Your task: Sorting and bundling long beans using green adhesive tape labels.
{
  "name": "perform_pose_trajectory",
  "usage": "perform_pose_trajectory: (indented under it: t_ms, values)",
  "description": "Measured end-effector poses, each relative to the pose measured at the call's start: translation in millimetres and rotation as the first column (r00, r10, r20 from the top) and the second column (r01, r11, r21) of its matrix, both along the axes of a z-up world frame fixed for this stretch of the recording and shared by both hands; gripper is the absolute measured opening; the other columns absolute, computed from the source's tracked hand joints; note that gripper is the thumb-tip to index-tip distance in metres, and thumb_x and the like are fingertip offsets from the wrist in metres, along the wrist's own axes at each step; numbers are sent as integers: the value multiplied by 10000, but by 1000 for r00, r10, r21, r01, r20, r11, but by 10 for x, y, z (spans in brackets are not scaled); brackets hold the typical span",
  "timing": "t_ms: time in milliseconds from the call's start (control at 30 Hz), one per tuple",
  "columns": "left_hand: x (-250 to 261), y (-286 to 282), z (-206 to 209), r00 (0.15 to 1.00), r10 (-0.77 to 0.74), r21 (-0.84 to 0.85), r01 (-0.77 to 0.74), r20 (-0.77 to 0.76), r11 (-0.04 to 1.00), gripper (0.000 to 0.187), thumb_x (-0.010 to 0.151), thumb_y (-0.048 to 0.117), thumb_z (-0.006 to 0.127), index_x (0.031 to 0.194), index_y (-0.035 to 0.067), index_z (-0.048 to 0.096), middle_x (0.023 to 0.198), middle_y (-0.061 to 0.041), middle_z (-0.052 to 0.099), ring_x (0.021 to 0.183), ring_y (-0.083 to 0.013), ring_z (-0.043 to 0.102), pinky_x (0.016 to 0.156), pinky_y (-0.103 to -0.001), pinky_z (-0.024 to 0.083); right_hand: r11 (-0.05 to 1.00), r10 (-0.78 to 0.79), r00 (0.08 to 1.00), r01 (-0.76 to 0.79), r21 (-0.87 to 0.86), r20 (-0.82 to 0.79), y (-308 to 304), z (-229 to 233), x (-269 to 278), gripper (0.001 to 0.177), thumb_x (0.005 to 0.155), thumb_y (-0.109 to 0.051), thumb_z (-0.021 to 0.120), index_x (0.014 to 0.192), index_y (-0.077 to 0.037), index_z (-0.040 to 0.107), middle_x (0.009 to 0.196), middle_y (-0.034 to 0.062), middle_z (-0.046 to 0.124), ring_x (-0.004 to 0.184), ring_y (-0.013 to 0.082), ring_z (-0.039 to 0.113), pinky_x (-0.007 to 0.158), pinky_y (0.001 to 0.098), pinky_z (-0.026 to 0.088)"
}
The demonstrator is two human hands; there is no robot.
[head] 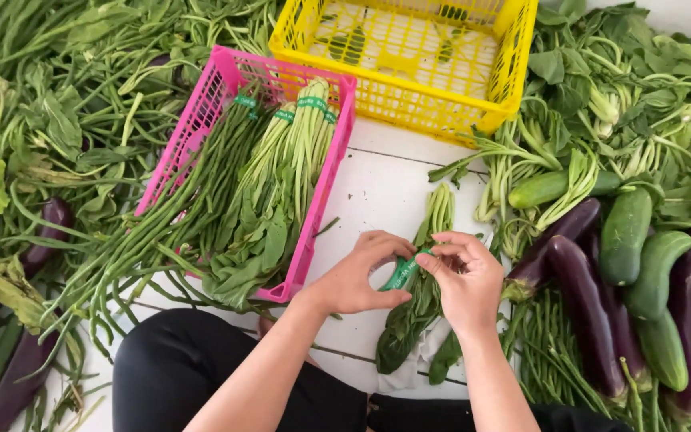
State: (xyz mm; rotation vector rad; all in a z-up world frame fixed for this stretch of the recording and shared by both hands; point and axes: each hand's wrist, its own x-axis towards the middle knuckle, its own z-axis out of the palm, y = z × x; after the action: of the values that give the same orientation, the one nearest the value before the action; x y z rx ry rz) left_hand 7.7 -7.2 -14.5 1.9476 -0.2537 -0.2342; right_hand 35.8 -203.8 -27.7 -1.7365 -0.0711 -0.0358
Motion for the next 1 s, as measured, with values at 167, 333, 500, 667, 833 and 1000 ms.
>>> perform_pose_trajectory:
  t_ms: [167, 333, 500, 667, 833, 1000]
  values:
    - [3, -33, -82, 983, -80, -227, 41, -167, 973, 651, 756, 261, 824, 1337, 84, 590, 1261, -146, 678, 1223, -259, 583, 1087, -450, 454, 999, -40, 999, 40, 14, 7, -14, 5, 21, 363, 713, -145, 944, 1013, -86, 748, 737, 30, 756, 617, 66, 482, 624, 190, 393]
    - [4, 5, -182, 969, -100, -272, 35, -228, 962, 577, 779, 278, 833, 1290, 108, 625, 1246, -113, 677, 1206, -239, 590, 1120, -438, 429, 997, -76, 997, 76, 8, 12, -23, 77, 39, 345, 692, -138, 953, 972, -94, 758, 727, 25, 760, 600, 57, 466, 611, 178, 376]
    - [-17, 46, -134, 981, -115, -320, 60, -156, 945, 476, 848, 236, 792, 1240, 34, 613, 1349, -221, 617, 1286, -359, 544, 1151, -516, 377, 995, -104, 994, 104, -8, 31, -76, 46, 52, 338, 731, -147, 936, 1015, -121, 756, 753, 10, 746, 620, 45, 465, 628, 168, 359]
    - [-22, 34, -76, 972, -113, -266, 56, -206, 962, 616, 817, 289, 836, 1366, 135, 603, 1328, -144, 609, 1291, -266, 520, 1166, -471, 381, 994, -96, 994, 98, -45, 52, -65, 47, 57, 322, 730, -143, 946, 987, -88, 760, 734, 23, 746, 598, 66, 466, 622, 195, 367]
    - [-35, 36, -10, 968, -160, -265, 106, -192, 958, 743, 792, 294, 836, 1445, 82, 551, 1312, -156, 594, 1255, -288, 494, 1145, -478, 368, 992, -111, 992, 114, -49, 55, -51, 100, 34, 334, 712, -138, 950, 983, -106, 757, 729, -5, 744, 608, 48, 474, 625, 175, 361]
    - [-21, 27, -111, 962, -154, -232, 101, -225, 967, 664, 790, 323, 846, 1356, 51, 629, 1279, -134, 601, 1197, -249, 501, 1110, -471, 399, 988, -142, 988, 145, -52, 60, -103, 150, 43, 311, 731, -130, 943, 982, -121, 760, 738, -7, 755, 594, 46, 463, 615, 167, 345]
